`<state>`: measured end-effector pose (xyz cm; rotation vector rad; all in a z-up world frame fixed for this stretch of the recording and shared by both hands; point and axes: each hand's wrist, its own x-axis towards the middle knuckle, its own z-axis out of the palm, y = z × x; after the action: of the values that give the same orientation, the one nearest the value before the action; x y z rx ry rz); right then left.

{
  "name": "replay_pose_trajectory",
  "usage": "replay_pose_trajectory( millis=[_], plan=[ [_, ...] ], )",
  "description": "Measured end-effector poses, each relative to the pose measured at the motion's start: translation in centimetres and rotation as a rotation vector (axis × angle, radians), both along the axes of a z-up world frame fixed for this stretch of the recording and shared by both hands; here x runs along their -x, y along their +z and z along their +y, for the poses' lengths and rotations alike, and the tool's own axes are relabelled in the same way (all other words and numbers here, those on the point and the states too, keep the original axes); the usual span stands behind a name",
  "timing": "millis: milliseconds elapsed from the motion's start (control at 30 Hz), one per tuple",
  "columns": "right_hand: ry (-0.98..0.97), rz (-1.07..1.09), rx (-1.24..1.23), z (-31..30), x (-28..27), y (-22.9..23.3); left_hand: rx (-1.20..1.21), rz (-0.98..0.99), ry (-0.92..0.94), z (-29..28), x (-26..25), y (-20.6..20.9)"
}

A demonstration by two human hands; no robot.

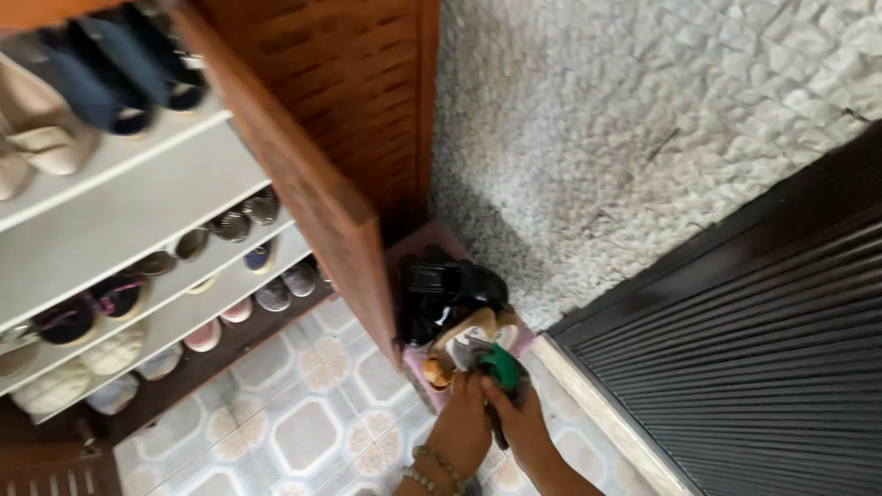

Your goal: Cleaning the shelves of a shoe cabinet and wiping individual shoes with a cloth and cleaning spray.

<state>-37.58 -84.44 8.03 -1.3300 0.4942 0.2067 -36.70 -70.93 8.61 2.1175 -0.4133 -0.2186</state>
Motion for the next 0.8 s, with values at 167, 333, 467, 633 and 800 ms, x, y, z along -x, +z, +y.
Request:
replay_pose_trajectory(
  millis=[167, 333, 467, 633, 800],
  plan=[
    [-0.149, -0.064, 0.132, -7.9, -1.0, -4.8, 0.232, 0.098, 0.034, -6.6, -1.3, -0.5],
    [-0.326, -0.045, 0.038, -13.2, -1.8, -7.8, 0.496, 0.375, 0.201, -10.6, -2.4, -5.5],
    [-0.406, -0.063, -0.041, -14.8, -2.2, -9.7, 0.376, 0.457, 0.32, -10.8, -3.4, -9.9],
    [-0.454, -0.028, -0.026, -15.8, -2.4, -14.6, 0.244, 0.239, 0.399, -9.3, -4.1, -18.8],
    [-0.449, 0.013, 0.038, -16.0, -2.5, -18.5, 0.053, 0.159, 0.4, -9.2, -5.3, -23.6]
  ],
)
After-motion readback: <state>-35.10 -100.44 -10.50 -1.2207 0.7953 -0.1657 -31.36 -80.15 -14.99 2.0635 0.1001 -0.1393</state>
